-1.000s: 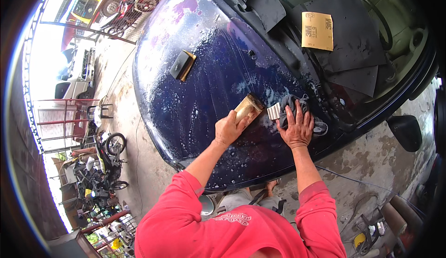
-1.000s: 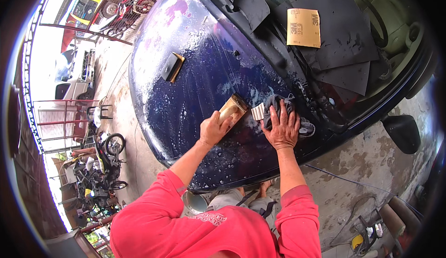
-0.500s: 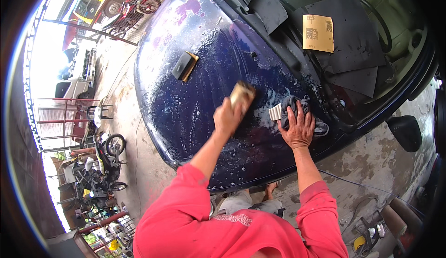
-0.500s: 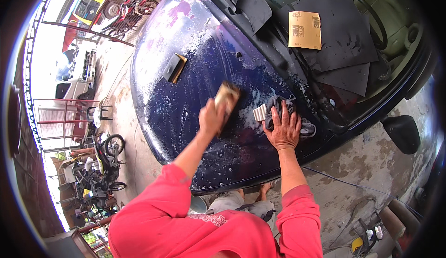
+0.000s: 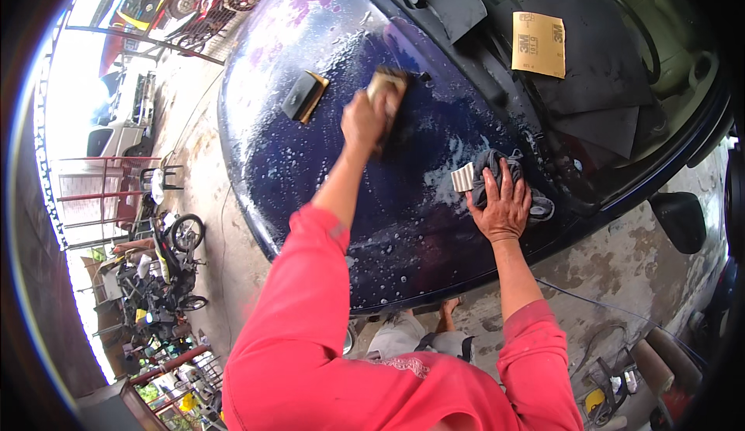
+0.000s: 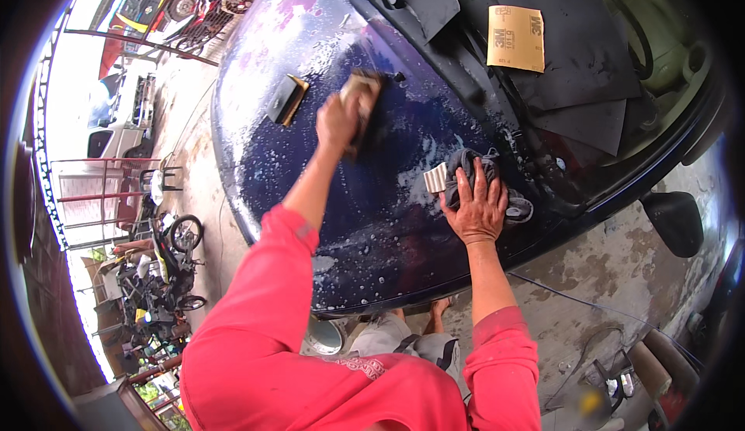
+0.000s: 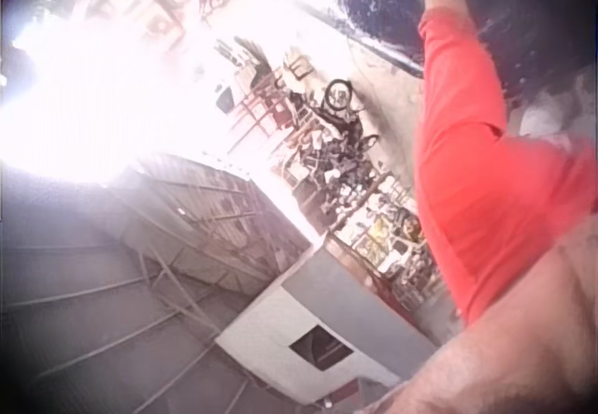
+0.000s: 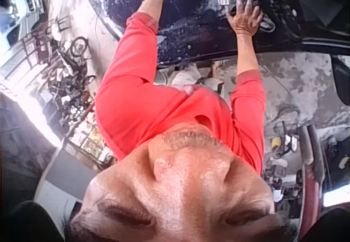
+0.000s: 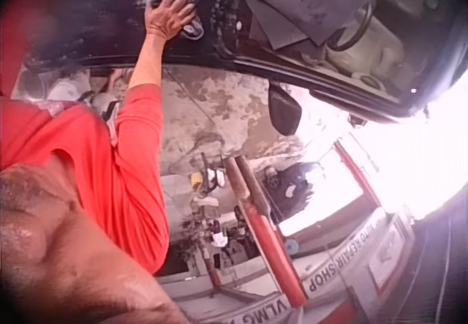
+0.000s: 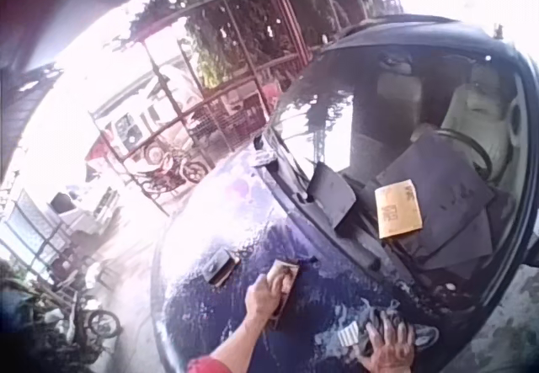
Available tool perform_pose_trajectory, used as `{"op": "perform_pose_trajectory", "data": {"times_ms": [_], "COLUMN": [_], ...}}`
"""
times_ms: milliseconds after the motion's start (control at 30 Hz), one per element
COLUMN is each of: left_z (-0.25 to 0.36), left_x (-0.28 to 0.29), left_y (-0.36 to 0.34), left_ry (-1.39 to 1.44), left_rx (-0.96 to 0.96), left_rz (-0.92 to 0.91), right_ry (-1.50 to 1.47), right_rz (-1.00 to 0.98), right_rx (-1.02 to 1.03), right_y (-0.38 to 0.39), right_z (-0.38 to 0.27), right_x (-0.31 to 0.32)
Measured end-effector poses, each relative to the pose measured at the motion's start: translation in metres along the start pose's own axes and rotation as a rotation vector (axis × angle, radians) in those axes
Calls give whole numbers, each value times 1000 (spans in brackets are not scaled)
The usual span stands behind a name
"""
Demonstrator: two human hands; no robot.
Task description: The person sands the hood of a blue car using a sanding block and sandpaper, applying water and wiping the surface with a cloth. They switch between different sanding tools and occasionally dip the sanding block into a bucket of water.
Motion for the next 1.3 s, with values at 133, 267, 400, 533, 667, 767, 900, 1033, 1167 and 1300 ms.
{"op": "perform_pose_trajectory", "data": {"times_ms": [133,267,400,533,667,767,900,1033,1167,1300], "left_z": [-11,-26,-30,-24,-52,-75,-73,-68,-78,-111], "left_x": [48,32,-13,-13,37,66,33,-5,30,99], "left_y": [203,129,-95,-81,159,225,46,-111,30,236], "left_ry": [41,-41,-154,-109,0,-18,-254,-102,-74,68], "left_rx": [-135,-332,0,-18,-125,-270,-308,-5,-184,-283], "left_rz": [-201,-164,-38,-63,-166,-306,-179,-15,-60,-353], "right_ry": [-5,-21,12,18,-8,-6,23,66,93,94], "right_rz": [46,2,-17,18,34,27,48,47,2,-93], "right_rx": [10,-7,-4,8,5,0,14,18,-5,-55], "right_y": [-5,0,5,2,-4,-4,0,3,0,-3], "right_z": [-1,1,2,2,0,-1,1,1,-2,-3], "right_x": [6,-2,-10,-5,5,5,-3,-7,-1,-1]}}
Point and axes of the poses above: each hand's wrist, its own y-axis away from the middle knuckle, its own x-axis out of the back of the hand, z = x × y, the point moved 3 cm from there along -y, towards the middle knuckle, and after that the axes turned 7 degrees about x, right-handed, at the moved point
